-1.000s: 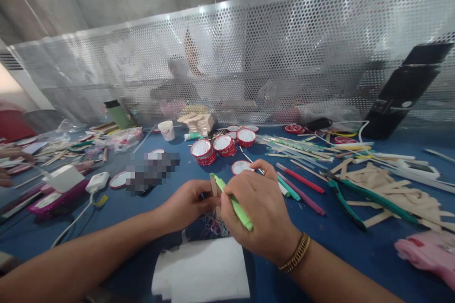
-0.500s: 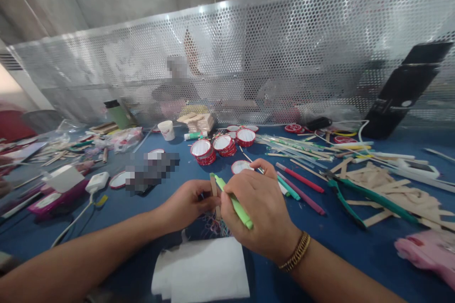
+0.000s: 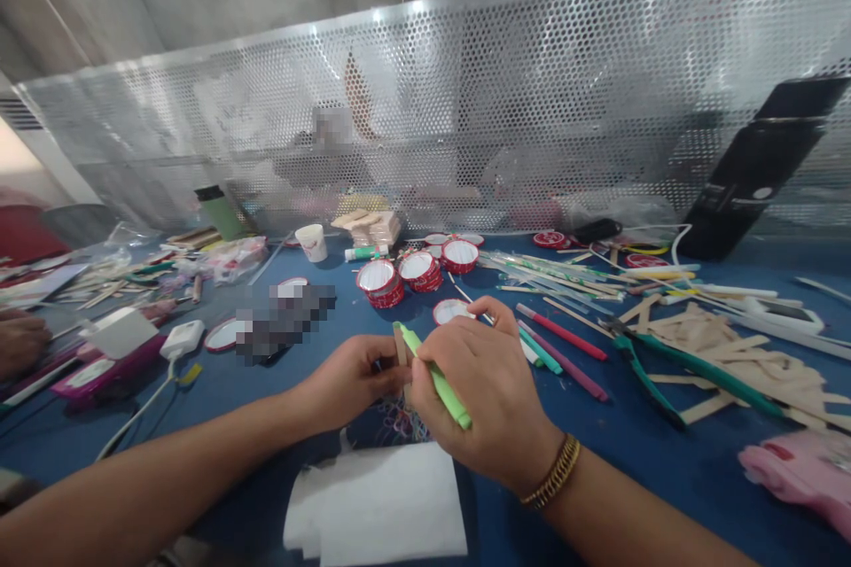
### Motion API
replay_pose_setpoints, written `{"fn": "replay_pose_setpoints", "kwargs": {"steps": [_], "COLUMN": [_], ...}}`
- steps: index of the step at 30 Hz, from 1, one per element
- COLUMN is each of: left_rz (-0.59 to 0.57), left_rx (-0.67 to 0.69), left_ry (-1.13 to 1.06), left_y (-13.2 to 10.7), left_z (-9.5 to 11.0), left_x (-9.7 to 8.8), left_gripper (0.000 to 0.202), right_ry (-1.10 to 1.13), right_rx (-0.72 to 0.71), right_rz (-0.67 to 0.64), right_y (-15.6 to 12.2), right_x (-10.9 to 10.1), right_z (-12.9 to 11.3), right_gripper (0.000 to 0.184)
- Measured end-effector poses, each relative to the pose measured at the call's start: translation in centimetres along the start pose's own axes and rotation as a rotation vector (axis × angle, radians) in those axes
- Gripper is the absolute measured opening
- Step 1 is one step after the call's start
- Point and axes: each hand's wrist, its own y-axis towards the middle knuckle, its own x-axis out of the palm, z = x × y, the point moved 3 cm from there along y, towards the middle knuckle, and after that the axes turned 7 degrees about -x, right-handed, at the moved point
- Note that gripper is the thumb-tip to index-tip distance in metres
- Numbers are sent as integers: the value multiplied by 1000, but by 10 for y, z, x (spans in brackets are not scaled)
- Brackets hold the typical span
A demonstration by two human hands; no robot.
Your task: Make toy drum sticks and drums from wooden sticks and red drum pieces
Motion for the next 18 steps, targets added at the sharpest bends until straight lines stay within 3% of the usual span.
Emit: {"fn": "replay_pose_setpoints", "kwargs": {"steps": [18], "left_rz": [-9], "left_rx": [3], "left_ry": [-32], "left_y": [-1], "left_z": [1], "left_x": [0], "left_gripper": [18], "right_ry": [11], "right_rx": [-6], "right_rz": [-4], "right_y": [-1], "right_x": [0], "right_z": [0], "right_gripper": [9]}}
